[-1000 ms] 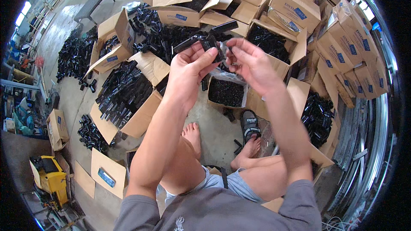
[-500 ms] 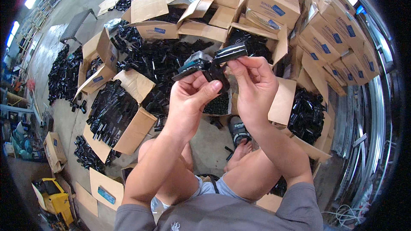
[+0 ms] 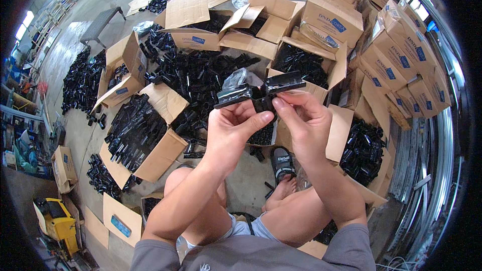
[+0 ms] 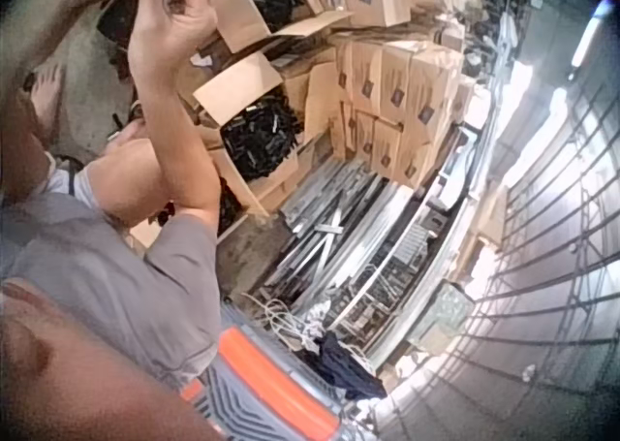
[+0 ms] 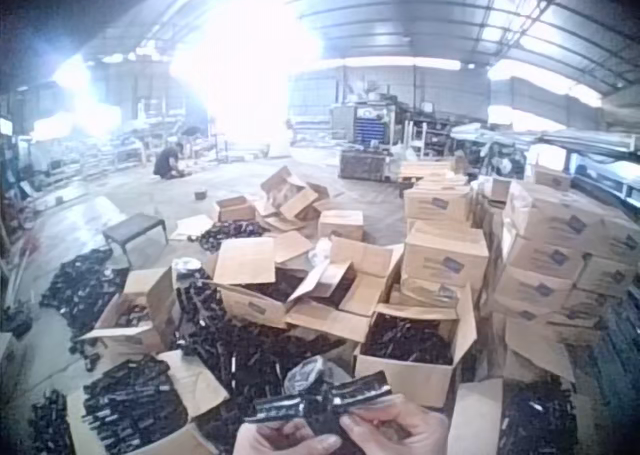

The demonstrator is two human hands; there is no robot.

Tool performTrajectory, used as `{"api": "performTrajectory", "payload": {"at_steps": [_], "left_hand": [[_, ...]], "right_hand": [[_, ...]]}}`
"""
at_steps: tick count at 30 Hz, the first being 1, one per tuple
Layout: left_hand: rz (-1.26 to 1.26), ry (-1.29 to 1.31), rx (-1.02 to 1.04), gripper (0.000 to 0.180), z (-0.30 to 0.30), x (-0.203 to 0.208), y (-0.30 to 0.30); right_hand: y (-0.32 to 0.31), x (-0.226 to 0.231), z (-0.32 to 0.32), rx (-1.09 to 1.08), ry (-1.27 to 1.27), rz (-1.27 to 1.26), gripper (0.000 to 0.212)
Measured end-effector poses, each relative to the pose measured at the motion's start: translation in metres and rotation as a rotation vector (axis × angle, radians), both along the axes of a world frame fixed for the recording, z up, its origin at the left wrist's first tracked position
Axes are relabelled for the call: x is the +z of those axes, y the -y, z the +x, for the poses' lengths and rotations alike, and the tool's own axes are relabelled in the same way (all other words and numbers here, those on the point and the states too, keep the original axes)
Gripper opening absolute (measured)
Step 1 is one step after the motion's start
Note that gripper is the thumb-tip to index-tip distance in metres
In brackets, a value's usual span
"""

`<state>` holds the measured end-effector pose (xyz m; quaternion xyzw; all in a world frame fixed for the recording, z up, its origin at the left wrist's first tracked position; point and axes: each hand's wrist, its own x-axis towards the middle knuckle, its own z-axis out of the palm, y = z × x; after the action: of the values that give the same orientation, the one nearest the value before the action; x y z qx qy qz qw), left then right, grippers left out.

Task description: The person assembles black metal components by hand while sitting on the floor, taking parts from cardboard boxes and snapping them together.

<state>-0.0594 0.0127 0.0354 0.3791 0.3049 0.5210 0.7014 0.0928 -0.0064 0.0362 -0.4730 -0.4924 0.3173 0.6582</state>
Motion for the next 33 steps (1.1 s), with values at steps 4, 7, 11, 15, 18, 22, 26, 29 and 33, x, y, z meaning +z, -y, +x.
{"api": "performTrajectory", "payload": {"at_steps": [4,7,11,15,18,22,26,29,33], "left_hand": [[0.038,-0.072,-0.023,0.031,0.003,-0.001,0.0],[0.061,-0.077,-0.028,0.031,0.004,-0.001,0.0],[0.083,-0.073,-0.037,0.029,0.005,0.001,0.002],[0.068,-0.126,-0.059,0.027,0.003,0.002,0.001],[0.101,-0.224,-0.067,0.026,0.001,0.0,0.0],[0.101,-0.137,-0.053,0.024,0.003,0.002,0.003],[0.162,-0.185,0.14,0.013,0.011,-0.002,0.005],[0.272,-0.563,0.249,0.02,0.011,-0.012,0.005],[0.429,-1.094,0.207,0.031,0.011,-0.001,0.006]], "right_hand": [[0.005,0.002,0.007,0.083,-0.121,-0.081,0.011],[0.005,0.005,0.01,0.125,-0.201,-0.097,0.012],[0.006,0.007,0.016,0.162,-0.231,-0.123,0.013],[0.006,0.002,0.017,0.188,-0.289,-0.11,0.014],[0.005,0.0,0.018,0.191,-0.29,-0.118,0.015],[0.006,-0.006,0.021,0.228,-0.302,-0.135,0.015],[0.011,-0.009,0.009,0.228,-0.372,-0.178,0.018],[0.009,-0.017,-0.002,0.211,-0.475,-0.357,0.03],[0.001,-0.026,-0.005,0.164,-0.489,-0.435,0.027]]}}
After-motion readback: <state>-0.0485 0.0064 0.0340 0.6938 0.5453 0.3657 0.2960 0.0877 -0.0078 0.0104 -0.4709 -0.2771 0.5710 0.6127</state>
